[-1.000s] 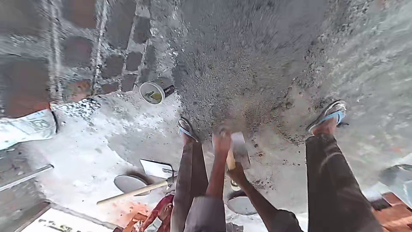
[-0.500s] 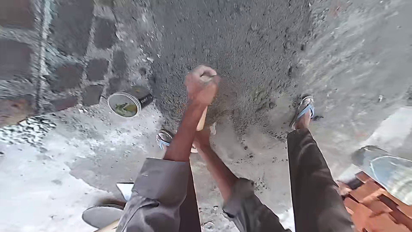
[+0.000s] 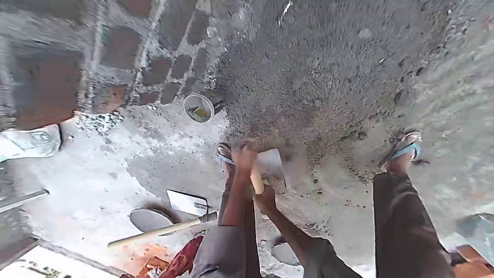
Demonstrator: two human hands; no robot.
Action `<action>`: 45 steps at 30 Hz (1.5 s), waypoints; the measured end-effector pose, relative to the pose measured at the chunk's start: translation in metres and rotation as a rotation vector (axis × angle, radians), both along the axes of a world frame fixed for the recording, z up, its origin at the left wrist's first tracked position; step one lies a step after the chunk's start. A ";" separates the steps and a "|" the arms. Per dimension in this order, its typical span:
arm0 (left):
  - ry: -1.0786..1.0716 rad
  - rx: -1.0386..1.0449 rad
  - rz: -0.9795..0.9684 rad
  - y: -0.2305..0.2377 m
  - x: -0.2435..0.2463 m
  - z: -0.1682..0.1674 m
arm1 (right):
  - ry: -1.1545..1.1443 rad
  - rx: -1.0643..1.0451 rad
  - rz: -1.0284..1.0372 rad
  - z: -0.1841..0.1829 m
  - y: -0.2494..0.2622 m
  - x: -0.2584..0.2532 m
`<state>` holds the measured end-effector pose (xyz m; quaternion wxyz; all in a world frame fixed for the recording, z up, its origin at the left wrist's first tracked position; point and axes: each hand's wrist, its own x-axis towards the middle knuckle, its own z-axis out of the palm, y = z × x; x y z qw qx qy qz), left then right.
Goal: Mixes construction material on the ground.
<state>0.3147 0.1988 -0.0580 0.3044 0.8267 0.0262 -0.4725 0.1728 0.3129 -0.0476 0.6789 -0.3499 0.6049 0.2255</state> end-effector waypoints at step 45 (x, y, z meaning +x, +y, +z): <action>0.424 0.404 0.051 -0.044 -0.420 -0.061 | 0.345 0.405 0.306 -0.027 -0.087 -0.436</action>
